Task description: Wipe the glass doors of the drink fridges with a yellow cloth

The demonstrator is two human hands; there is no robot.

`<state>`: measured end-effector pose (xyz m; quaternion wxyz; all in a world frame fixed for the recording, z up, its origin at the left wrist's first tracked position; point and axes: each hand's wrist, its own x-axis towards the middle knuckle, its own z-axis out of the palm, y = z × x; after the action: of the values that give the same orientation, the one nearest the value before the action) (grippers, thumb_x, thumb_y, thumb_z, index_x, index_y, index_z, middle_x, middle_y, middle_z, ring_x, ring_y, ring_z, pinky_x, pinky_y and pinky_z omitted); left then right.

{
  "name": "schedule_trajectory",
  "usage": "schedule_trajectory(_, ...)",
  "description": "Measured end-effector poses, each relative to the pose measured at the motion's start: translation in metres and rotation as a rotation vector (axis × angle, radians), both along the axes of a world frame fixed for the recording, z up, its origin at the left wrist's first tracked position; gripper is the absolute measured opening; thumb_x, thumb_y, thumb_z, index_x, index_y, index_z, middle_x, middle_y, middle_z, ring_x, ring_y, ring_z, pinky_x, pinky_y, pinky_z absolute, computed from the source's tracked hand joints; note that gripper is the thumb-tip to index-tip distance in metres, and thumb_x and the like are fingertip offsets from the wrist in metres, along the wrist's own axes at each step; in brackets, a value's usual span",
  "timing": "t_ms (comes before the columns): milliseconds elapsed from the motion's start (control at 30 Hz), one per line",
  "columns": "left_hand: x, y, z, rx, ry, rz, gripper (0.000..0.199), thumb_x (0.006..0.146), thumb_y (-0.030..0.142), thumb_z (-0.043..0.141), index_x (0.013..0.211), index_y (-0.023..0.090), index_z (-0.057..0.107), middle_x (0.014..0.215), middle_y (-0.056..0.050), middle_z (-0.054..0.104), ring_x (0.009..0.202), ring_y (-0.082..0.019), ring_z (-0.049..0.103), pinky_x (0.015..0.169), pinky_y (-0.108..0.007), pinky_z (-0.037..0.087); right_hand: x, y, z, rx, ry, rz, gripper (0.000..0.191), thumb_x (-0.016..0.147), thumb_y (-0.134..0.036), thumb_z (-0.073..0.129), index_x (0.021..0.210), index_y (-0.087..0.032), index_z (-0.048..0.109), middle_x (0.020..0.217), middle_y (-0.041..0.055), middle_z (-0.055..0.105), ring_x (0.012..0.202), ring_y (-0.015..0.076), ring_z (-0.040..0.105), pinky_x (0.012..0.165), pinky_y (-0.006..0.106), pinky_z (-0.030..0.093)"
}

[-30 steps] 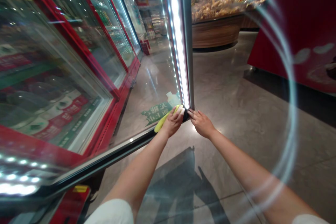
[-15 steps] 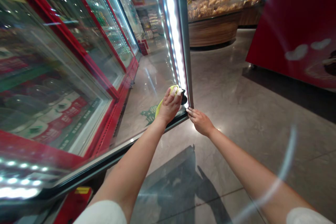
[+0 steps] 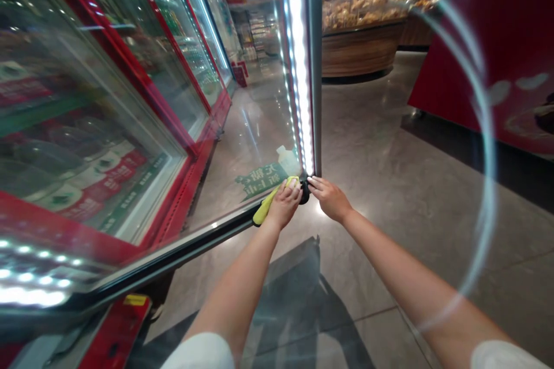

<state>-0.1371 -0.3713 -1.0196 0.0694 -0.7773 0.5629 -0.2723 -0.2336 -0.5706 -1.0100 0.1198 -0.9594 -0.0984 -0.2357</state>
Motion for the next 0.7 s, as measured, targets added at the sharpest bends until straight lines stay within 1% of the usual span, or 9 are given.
schedule_trajectory(67, -0.003, 0.034, 0.006, 0.025, -0.007, 0.011, 0.039, 0.103, 0.018, 0.045, 0.139, 0.016, 0.058, 0.149, -0.011, 0.060, 0.147, -0.025, 0.047, 0.127, -0.050, 0.035, 0.001, 0.007, 0.000, -0.001, 0.028, 0.010, 0.047, 0.093, -0.001, 0.052, 0.131, -0.021, 0.071, 0.146, 0.0120, 0.063, 0.139, 0.0255, 0.057, 0.110, 0.044, 0.054)
schedule_trajectory(167, -0.009, 0.095, 0.015, 0.055, -0.016, 0.028, 0.043, 0.102, 0.016, 0.043, 0.143, 0.020, 0.056, 0.151, -0.007, 0.059, 0.149, -0.021, 0.044, 0.129, -0.046, 0.030, 0.002, 0.018, 0.001, -0.003, 0.066, 0.045, 0.049, 0.091, 0.001, 0.051, 0.130, -0.020, 0.072, 0.148, 0.0117, 0.062, 0.141, 0.0259, 0.054, 0.108, 0.044, 0.055)
schedule_trajectory(233, -0.013, 0.133, 0.021, 0.068, -0.020, 0.035, 0.045, 0.101, 0.013, 0.044, 0.144, 0.022, 0.056, 0.152, -0.007, 0.059, 0.149, -0.020, 0.045, 0.129, -0.045, 0.030, 0.002, 0.024, 0.002, 0.000, 0.082, 0.077, 0.049, 0.089, 0.002, 0.051, 0.128, -0.019, 0.072, 0.146, 0.0128, 0.063, 0.142, 0.0251, 0.054, 0.108, 0.042, 0.056)
schedule_trajectory(300, -0.016, 0.160, 0.024, 0.068, -0.024, 0.026, 0.047, 0.099, 0.011, 0.046, 0.143, 0.023, 0.057, 0.151, -0.007, 0.059, 0.148, -0.021, 0.046, 0.127, -0.046, 0.033, 0.002, 0.028, 0.002, 0.009, 0.088, 0.099, 0.050, 0.088, 0.004, 0.051, 0.128, -0.017, 0.073, 0.144, 0.0135, 0.064, 0.141, 0.0244, 0.055, 0.108, 0.041, 0.055)
schedule_trajectory(367, -0.019, 0.171, 0.024, 0.066, -0.034, 0.022, 0.048, 0.098, 0.009, 0.046, 0.143, 0.023, 0.057, 0.149, -0.008, 0.061, 0.147, -0.023, 0.047, 0.125, -0.046, 0.036, 0.002, 0.030, 0.002, 0.025, 0.086, 0.100, 0.051, 0.087, 0.004, 0.051, 0.127, -0.018, 0.073, 0.142, 0.0129, 0.066, 0.139, 0.0242, 0.057, 0.109, 0.040, 0.054)
schedule_trajectory(433, -0.020, 0.165, 0.021, 0.062, -0.052, 0.031, 0.047, 0.098, 0.009, 0.045, 0.142, 0.021, 0.058, 0.148, -0.009, 0.062, 0.146, -0.024, 0.049, 0.124, -0.047, 0.038, 0.002, 0.031, 0.001, 0.050, 0.080, 0.076, 0.052, 0.086, 0.003, 0.051, 0.128, -0.019, 0.073, 0.139, 0.0122, 0.068, 0.136, 0.0245, 0.060, 0.108, 0.041, 0.055)
schedule_trajectory(500, -0.022, 0.145, 0.015, 0.044, -0.063, 0.041, 0.045, 0.099, 0.010, 0.045, 0.141, 0.019, 0.058, 0.145, -0.010, 0.064, 0.144, -0.025, 0.051, 0.123, -0.047, 0.039, 0.002, 0.028, -0.001, 0.081, 0.071, 0.027, 0.054, 0.086, 0.003, 0.049, 0.130, -0.021, 0.072, 0.136, 0.0119, 0.070, 0.131, 0.0244, 0.063, 0.104, 0.039, 0.058)
schedule_trajectory(567, -0.025, 0.115, 0.007, 0.009, -0.035, 0.046, 0.044, 0.098, 0.011, 0.045, 0.140, 0.017, 0.058, 0.143, -0.012, 0.065, 0.143, -0.026, 0.052, 0.122, -0.047, 0.040, 0.001, 0.024, -0.002, 0.109, 0.061, -0.022, 0.057, 0.087, 0.002, 0.047, 0.133, -0.023, 0.071, 0.135, 0.0112, 0.071, 0.125, 0.0235, 0.067, 0.098, 0.036, 0.060)
schedule_trajectory(700, -0.030, 0.047, -0.007, -0.013, 0.068, 0.056, 0.045, 0.099, 0.015, 0.046, 0.144, 0.013, 0.054, 0.148, -0.016, 0.060, 0.148, -0.028, 0.046, 0.125, -0.052, 0.036, 0.000, 0.018, -0.003, 0.149, 0.041, -0.058, 0.057, 0.087, 0.000, 0.046, 0.132, -0.025, 0.072, 0.130, 0.0088, 0.074, 0.112, 0.0210, 0.073, 0.089, 0.029, 0.060)
